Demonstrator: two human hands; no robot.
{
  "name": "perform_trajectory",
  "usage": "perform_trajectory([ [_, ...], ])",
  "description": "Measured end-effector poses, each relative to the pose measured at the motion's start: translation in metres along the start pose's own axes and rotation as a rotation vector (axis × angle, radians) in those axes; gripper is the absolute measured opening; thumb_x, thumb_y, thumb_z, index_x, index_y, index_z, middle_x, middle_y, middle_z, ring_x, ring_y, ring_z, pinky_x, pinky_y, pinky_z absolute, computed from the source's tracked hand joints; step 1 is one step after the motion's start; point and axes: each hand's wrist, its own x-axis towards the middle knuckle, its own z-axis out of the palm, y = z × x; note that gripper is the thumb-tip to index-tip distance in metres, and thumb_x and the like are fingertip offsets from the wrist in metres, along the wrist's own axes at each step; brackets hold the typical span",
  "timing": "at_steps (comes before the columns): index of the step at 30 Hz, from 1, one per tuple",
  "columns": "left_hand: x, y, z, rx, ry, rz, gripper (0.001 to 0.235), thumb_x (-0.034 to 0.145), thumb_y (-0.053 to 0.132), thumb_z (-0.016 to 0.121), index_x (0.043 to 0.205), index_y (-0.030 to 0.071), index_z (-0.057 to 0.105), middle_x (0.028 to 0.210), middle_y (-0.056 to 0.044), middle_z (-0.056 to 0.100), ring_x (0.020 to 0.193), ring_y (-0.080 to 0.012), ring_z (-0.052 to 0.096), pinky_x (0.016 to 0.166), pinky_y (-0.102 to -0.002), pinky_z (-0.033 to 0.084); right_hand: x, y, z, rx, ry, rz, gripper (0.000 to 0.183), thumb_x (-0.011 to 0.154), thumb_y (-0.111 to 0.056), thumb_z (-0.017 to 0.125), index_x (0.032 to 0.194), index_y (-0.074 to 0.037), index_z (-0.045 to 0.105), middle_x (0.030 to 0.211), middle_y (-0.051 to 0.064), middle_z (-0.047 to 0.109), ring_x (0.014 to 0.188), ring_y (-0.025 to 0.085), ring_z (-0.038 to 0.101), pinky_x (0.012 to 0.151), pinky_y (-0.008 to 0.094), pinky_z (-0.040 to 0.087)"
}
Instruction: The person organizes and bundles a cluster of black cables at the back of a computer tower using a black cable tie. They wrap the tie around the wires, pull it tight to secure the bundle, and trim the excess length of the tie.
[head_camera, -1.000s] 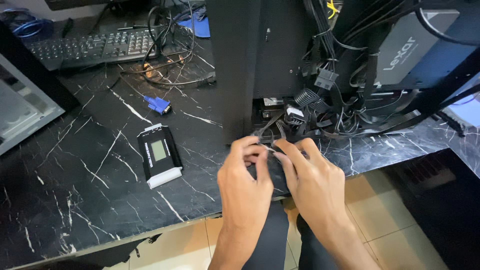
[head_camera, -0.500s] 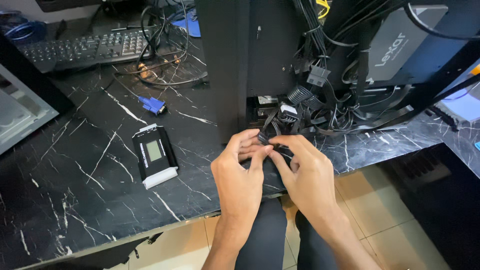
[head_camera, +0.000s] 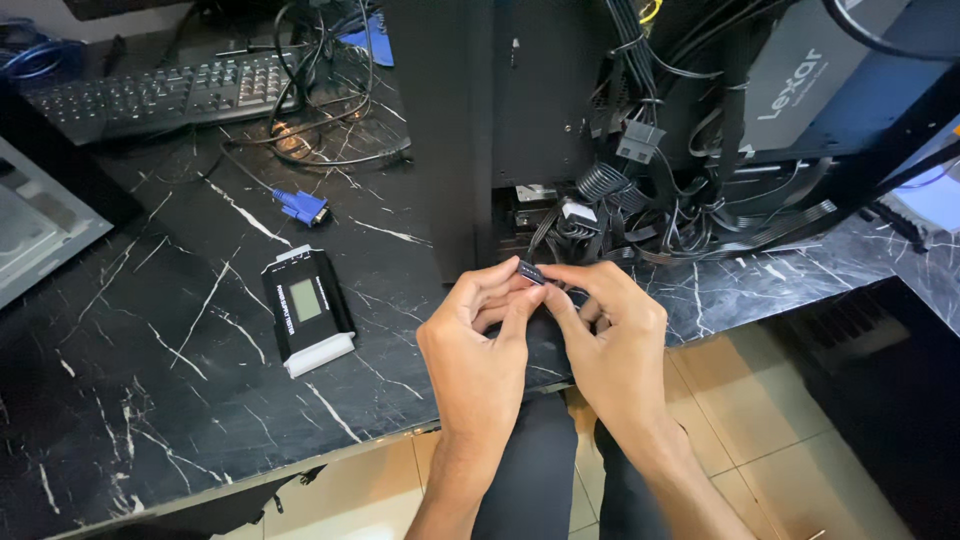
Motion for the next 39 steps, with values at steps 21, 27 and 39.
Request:
perform_trajectory([
  [21, 0.003, -0.002, -0.008, -0.031, -0.104, 0.158, 0.012, 0.113, 0.005, 0.060, 0.118, 0.009, 0.071, 0.134, -0.011, 0.086, 0.119, -0.0207, 0.085, 0.105, -0.033, 0.072, -0.001, -0.001, -0.005, -0.010, -0.029, -0.034, 0.015, 0.110, -0.020, 0.078, 0.120, -0.018, 0.089, 0.106, -0.003, 0.080, 0.056, 0.009, 0.049, 0.061, 0.026, 0.045],
  [27, 0.007, -0.002, -0.008, -0.176, -0.074, -0.031, 0.012, 0.115, 0.007, 0.061, 0.122, 0.001, 0.069, 0.113, -0.026, 0.087, 0.086, -0.0249, 0.089, 0.086, -0.041, 0.076, 0.001, -0.009, -0.004, 0.092, 0.047, -0.036, 0.018, 0.100, -0.011, 0.089, 0.118, -0.008, 0.092, 0.067, 0.012, 0.077, 0.041, 0.014, 0.056, 0.042, 0.027, 0.042],
  [39, 0.012, 0.040, 0.006, -0.124, -0.010, -0.458, 0.039, 0.103, 0.020, 0.080, 0.126, -0.013, 0.081, 0.091, -0.026, 0.090, 0.066, -0.0274, 0.088, 0.071, -0.040, 0.075, -0.001, -0.002, -0.008, 0.020, 0.118, -0.144, 0.024, 0.092, -0.007, 0.097, 0.115, -0.011, 0.093, 0.068, 0.005, 0.070, 0.045, 0.018, 0.059, 0.052, 0.031, 0.052],
])
